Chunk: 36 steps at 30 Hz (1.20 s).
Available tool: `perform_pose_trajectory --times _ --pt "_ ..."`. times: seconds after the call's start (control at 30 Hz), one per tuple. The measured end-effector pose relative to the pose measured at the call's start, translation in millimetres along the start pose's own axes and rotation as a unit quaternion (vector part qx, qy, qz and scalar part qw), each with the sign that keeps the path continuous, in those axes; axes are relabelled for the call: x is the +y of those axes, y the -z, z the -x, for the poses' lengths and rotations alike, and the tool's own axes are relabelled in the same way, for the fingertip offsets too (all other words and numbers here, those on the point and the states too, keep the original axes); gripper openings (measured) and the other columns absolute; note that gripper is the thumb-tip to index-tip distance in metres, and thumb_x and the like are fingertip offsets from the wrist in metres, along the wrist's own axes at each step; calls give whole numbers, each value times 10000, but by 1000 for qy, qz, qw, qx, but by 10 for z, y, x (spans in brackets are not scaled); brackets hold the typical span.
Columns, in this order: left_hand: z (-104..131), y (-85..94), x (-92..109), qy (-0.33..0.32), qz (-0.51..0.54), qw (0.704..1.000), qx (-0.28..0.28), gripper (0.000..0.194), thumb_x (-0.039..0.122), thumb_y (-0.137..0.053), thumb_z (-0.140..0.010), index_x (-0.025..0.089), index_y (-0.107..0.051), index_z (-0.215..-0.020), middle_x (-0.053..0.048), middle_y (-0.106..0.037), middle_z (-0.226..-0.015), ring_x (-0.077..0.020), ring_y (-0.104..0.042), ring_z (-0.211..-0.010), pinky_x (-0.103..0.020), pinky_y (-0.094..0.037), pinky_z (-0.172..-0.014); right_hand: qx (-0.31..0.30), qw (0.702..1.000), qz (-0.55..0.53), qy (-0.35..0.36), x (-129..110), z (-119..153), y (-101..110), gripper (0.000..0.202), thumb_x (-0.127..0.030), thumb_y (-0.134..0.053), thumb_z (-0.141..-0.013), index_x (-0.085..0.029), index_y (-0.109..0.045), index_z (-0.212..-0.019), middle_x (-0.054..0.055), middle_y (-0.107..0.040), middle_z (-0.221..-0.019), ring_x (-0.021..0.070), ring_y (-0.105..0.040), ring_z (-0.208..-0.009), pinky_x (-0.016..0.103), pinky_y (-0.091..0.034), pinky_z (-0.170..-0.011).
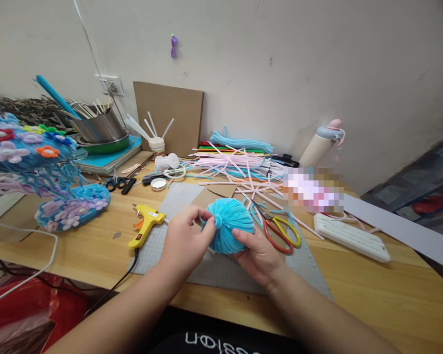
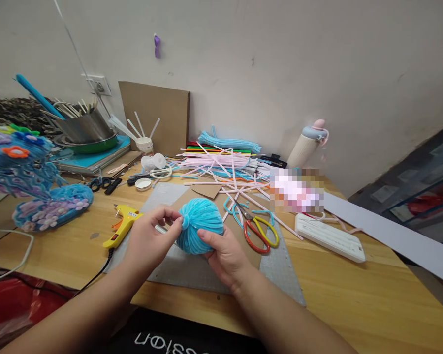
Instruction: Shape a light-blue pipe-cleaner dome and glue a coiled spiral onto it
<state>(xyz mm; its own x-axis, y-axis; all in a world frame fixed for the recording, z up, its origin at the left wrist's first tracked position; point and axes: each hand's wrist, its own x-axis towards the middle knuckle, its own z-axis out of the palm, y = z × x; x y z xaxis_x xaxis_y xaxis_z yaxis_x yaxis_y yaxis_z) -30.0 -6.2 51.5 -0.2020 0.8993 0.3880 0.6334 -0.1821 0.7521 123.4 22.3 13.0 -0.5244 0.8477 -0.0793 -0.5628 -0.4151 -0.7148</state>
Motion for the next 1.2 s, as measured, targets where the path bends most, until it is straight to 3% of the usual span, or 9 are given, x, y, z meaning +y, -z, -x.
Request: perform_pose_trajectory --times 0.2,0.37,0.43,0.7,1.0,1.2 --pt "92 -62 -12 -148 -99 983 52 120 200 -522 -891 159 -618 -833 -56 -637 -832 -209 -582 -845 -362 -446 -760 17 1000 1 11 -3 -1 16 319 -231 -771 -701 -221 -697 -1012 39 -737 -1008 231 -679 -893 440 -526 -879" --pt "142 -74 -34 -184 -95 976 71 103 229 -559 -901 175 -647 -903 -53 -656 -879 -197 -596 -855 -337 -456 -754 9 1000 -1 29 -4 -1 18 272 -229 -771 -708 -219 -702 -971 42 -738 -1019 237 -683 -897 456 -516 -890" --pt "162 -73 -21 -195 -138 968 70 112 219 -554 -901 173 -656 -899 -60 -666 -881 -208 -592 -840 -350 -445 -749 12 999 -5 29 -1 -5 16 274 -229 -774 -705 -223 -703 -969 37 -741 -1006 235 -682 -899 450 -516 -890" --pt "240 -150 57 -287 -340 894 47 313 146 -477 -890 57 -617 -1155 -147 -676 -1100 -282 -566 -1005 -399 -393 -879 53 997 -10 57 0 -55 45 237 -210 -791 -682 -234 -717 -906 -9 -747 -927 178 -675 -836 344 -520 -859" --pt "241 -153 72 -317 -378 869 26 340 129 -457 -880 16 -618 -1157 -157 -678 -1118 -286 -561 -1023 -400 -376 -888 53 996 -19 63 -8 -43 34 251 -203 -806 -665 -221 -724 -902 -20 -746 -915 142 -665 -821 270 -525 -815" --pt "237 -150 84 -307 -362 880 29 336 135 -443 -891 37 -613 -1164 -159 -676 -1120 -279 -568 -1028 -405 -398 -878 53 997 -12 59 1 -53 58 254 -213 -791 -688 -229 -714 -929 -7 -745 -944 170 -672 -843 318 -520 -842"
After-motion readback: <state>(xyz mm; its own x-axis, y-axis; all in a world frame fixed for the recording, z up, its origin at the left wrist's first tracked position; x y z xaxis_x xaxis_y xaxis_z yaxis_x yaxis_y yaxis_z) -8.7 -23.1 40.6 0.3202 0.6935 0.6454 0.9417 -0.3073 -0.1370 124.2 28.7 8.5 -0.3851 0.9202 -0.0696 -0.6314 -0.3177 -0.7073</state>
